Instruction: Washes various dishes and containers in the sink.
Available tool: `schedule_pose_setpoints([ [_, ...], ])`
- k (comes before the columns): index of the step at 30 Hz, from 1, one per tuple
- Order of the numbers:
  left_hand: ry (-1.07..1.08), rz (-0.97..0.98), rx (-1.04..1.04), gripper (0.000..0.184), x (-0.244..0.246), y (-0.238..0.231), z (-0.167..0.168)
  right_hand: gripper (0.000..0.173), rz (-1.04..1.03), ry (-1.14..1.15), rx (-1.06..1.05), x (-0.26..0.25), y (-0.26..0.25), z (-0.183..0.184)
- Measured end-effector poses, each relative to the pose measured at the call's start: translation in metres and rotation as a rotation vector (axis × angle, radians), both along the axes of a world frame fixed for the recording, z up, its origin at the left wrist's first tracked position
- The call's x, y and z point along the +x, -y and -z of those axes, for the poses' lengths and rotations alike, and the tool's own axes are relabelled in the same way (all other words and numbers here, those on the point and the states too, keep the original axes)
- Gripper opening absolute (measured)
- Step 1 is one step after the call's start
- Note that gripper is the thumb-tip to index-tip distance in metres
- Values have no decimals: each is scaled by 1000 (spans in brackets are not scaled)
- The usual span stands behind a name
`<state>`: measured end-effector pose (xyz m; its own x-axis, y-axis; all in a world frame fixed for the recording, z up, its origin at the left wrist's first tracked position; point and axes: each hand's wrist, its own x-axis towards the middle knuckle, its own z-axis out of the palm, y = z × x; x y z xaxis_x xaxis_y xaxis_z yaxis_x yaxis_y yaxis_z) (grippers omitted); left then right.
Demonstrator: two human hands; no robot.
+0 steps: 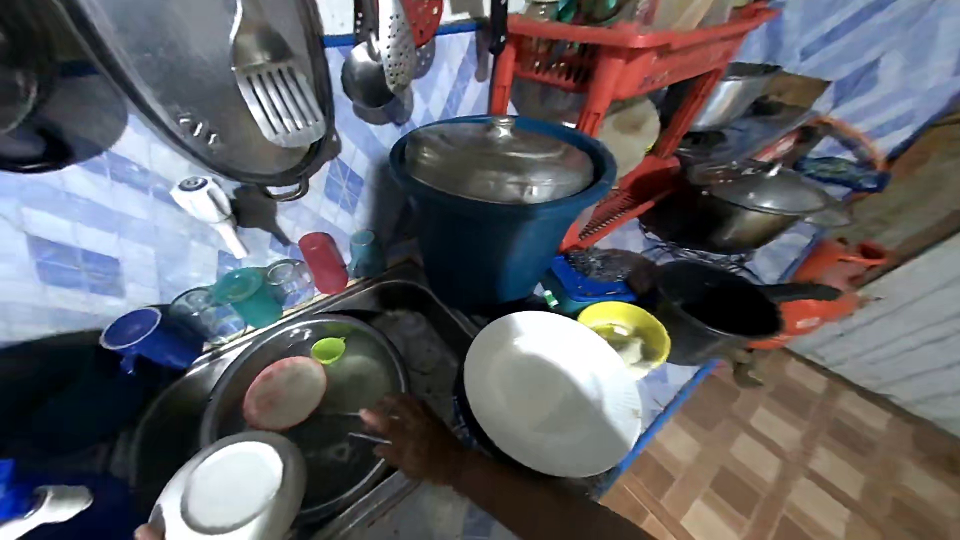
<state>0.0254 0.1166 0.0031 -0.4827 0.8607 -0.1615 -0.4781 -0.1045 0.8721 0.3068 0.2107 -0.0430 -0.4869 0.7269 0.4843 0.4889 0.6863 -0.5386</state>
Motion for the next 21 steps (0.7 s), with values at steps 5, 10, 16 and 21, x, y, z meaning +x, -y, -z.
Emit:
schedule_pose_setpoints([
  [5,14,-8,-156,51,10,2,-8,31,-38,-321,-372,-36,-16,-27],
  [10,55,-89,-209,48,4,3,-4,33,233,-1168,-1264,-88,-79,-36],
  [16,110,-160,-220,43,-1,5,-4,33,771,-1329,-1165,-116,-101,11],
  [21,72,-104,-309,42,9,-18,-7,28,102,-1610,-1454,-125,-122,23],
])
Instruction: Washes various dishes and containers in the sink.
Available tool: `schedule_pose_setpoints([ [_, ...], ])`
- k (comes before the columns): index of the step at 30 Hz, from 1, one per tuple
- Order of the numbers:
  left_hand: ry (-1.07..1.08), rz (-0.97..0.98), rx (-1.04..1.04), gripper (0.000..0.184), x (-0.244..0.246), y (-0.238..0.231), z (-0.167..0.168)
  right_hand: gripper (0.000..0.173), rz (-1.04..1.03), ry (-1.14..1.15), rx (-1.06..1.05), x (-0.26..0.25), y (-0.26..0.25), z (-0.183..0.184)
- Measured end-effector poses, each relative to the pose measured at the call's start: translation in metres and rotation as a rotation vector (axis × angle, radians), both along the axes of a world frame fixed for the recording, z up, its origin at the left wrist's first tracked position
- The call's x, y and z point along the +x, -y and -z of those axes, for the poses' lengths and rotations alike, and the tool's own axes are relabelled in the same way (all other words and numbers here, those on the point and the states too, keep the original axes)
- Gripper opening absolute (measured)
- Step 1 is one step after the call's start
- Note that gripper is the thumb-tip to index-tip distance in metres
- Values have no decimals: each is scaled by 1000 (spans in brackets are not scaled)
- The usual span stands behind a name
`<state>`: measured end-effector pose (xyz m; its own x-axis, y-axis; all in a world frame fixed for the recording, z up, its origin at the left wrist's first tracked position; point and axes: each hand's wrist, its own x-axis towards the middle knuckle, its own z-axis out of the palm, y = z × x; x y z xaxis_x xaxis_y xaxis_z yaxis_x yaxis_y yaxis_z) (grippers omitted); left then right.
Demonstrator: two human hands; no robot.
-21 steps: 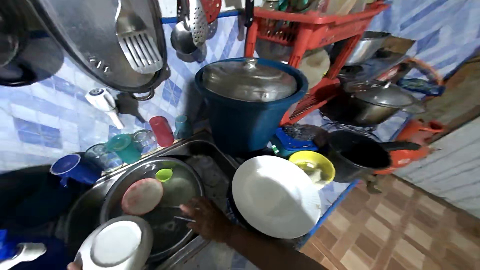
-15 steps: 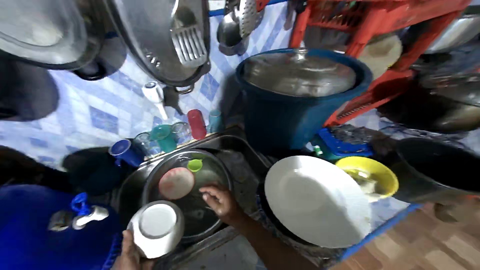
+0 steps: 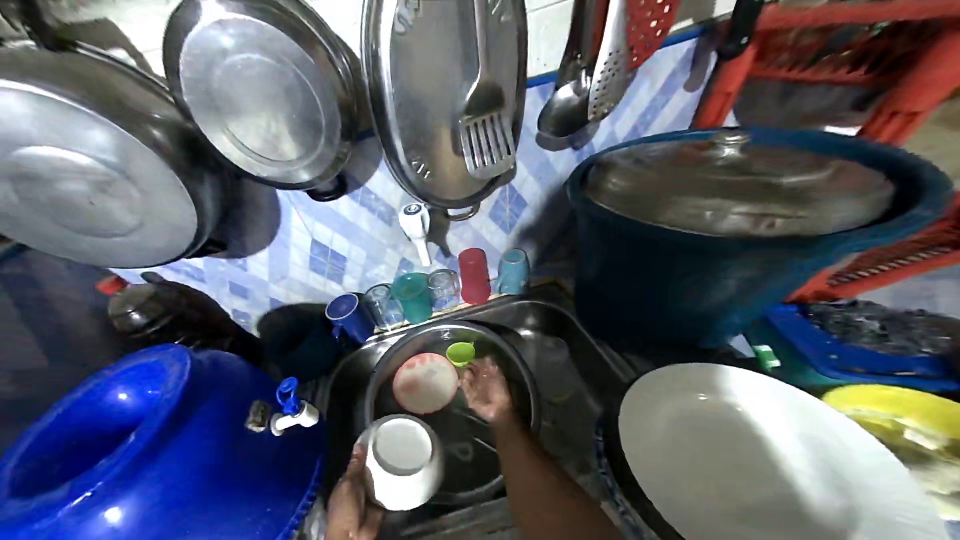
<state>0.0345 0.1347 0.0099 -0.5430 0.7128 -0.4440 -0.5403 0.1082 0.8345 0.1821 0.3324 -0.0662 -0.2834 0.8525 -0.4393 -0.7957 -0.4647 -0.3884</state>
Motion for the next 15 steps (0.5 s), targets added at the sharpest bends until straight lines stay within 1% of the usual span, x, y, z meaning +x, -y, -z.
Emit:
schedule_pose_setpoints([
  [1,-1,32,-12,41,2,-11,1,31,-126,-54,35,-11,0,-13],
  [2,-15,66,-27,38,4,-21,4,33,-277,-31,108,-22,7,-30],
  [3,-39,110,-37,34,6,-32,7,31,-432,81,202,-34,16,-50],
  [4,-81,155,-51,30,6,-44,10,31,-570,268,319,-44,25,-72],
  [5,-141,190,-80,24,7,-55,8,32,-725,505,487,-50,33,-95],
  [7,-283,261,-138,14,12,-72,-7,36,-982,943,851,-50,45,-142],
  [8,-339,315,-154,11,12,-76,-16,35,-1050,1092,1007,-44,48,-162],
  [9,-396,364,-160,8,11,-80,-24,32,-1068,1200,1151,-35,48,-175],
  [10,-454,410,-159,6,9,-84,-32,29,-1030,1272,1264,-23,44,-178],
  [11,-504,443,-144,4,6,-87,-38,28,-956,1285,1316,-11,36,-170],
  [12,-543,468,-118,4,3,-89,-42,31,-857,1276,1303,1,26,-153],
  [13,-575,474,-100,5,1,-91,-46,37,-773,1226,1215,13,17,-133],
  [14,-586,459,-82,7,-1,-91,-48,39,-741,1133,1078,24,13,-117],
  [15,-589,424,-67,10,-2,-93,-47,37,-726,1000,934,34,12,-107],
])
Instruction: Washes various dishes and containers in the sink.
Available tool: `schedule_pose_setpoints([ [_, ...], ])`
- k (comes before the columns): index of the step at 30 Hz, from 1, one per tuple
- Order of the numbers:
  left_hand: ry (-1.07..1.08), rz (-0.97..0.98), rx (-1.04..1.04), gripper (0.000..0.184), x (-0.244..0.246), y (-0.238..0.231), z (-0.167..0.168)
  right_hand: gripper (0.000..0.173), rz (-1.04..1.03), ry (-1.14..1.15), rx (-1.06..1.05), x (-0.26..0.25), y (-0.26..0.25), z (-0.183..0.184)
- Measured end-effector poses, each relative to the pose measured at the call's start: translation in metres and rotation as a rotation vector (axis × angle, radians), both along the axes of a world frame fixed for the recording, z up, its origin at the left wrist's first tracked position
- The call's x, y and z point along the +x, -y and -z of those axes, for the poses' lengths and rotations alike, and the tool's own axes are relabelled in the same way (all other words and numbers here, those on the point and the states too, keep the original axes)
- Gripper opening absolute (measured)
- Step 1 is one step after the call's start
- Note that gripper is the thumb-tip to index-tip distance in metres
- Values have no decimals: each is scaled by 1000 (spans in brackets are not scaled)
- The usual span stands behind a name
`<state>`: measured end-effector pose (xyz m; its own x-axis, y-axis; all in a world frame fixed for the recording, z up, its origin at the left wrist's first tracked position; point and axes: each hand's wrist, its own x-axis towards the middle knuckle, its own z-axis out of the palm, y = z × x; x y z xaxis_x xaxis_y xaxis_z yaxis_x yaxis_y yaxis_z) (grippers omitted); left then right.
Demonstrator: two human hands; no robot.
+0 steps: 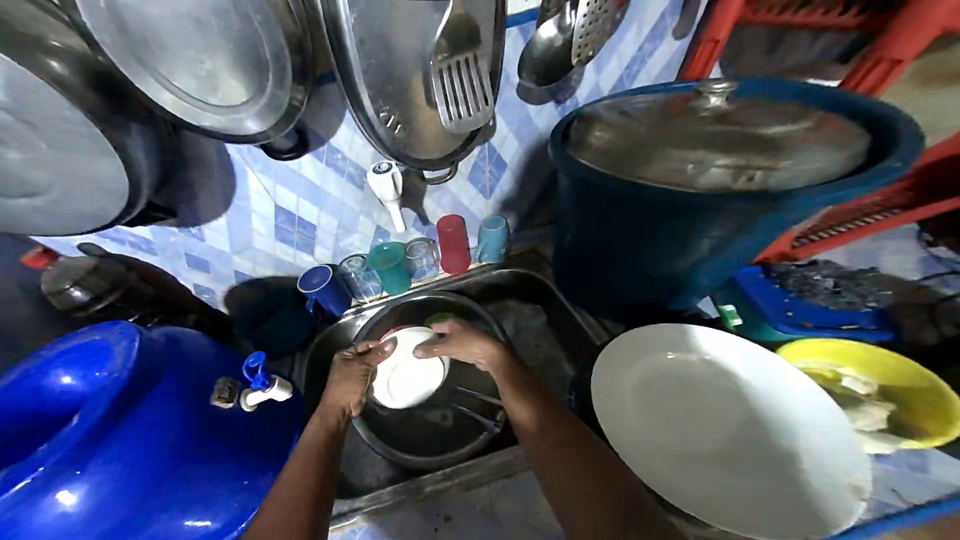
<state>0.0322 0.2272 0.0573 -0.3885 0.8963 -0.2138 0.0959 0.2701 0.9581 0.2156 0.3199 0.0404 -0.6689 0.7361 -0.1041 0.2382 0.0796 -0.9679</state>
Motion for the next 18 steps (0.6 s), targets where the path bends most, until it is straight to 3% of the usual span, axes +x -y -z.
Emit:
schedule_pose_setpoints([
  [2,-45,-115,22,19,7,-3,6,31,63,-198,-212,9,8,11],
  [3,-82,-168,14,24,13,-3,10,30,86,-268,-222,8,14,12],
  [5,-84,-149,-48,40,20,5,18,25,143,-270,-66,-2,25,10],
  [7,203,-45,-126,69,23,13,16,28,133,-102,200,-15,37,6],
  [8,350,-28,-135,75,26,16,14,26,86,-20,328,-21,47,4],
  [9,439,-64,-104,67,31,18,14,22,20,-7,423,-26,55,6],
  [10,500,-114,-61,47,31,20,19,19,-67,-55,444,-29,58,11],
  [11,513,-176,-44,28,26,23,24,17,-133,-133,372,-28,56,18],
  [12,473,-236,-63,28,20,27,28,19,-125,-197,236,-25,51,26],
  [13,395,-284,-108,43,15,31,30,25,-32,-198,87,-18,45,33],
  [15,253,-318,-180,55,8,40,25,33,331,-57,-61,-7,25,55],
  [18,168,-257,-217,45,6,51,18,38,727,255,-79,2,4,96],
])
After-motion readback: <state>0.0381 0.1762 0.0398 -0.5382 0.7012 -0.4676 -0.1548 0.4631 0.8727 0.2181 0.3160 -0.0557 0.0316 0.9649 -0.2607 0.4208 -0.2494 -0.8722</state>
